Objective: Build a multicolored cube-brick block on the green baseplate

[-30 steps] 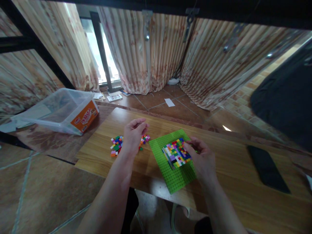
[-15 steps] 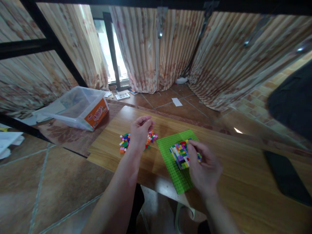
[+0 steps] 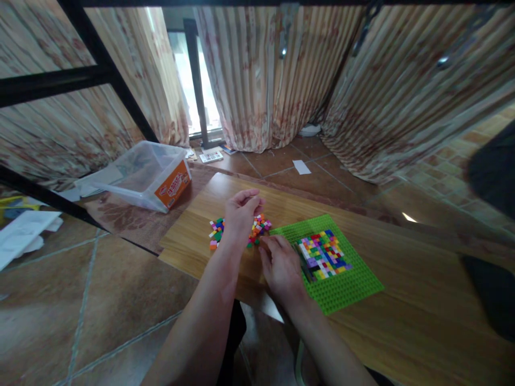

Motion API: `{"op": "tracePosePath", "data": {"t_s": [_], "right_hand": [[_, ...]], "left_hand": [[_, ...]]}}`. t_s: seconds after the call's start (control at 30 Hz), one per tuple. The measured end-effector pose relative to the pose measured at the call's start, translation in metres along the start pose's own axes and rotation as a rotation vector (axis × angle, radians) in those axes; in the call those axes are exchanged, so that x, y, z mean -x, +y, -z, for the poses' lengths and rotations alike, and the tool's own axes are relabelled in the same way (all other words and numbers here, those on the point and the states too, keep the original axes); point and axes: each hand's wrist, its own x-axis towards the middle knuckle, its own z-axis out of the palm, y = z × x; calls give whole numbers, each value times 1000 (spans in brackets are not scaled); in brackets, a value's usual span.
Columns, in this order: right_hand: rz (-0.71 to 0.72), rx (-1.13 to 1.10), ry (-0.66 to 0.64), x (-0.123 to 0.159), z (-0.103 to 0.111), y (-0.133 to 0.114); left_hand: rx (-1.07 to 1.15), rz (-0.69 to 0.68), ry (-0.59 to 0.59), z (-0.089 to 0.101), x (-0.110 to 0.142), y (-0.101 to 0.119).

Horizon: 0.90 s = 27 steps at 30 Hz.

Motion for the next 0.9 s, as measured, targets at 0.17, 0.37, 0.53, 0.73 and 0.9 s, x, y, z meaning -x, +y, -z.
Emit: {"op": "tracePosePath", "data": {"t_s": [0.17,0.37,0.53,0.73,0.9], "right_hand": [[-9,51,-48,-7,-11,-3],[38,130,-67,-13,-19,-2],[43,146,-61,-13,-21,2],[51,136,-10,-10,-25,5],[53,109,33,-8,-31,9]], "left_hand": [[22,2,1,4,-2,2],[28,13,-1,5,-2,3],[25,13,-6,6,-1,4],[-15,13,3,4,1,4],[-33,16,2,4,0,3]]}}
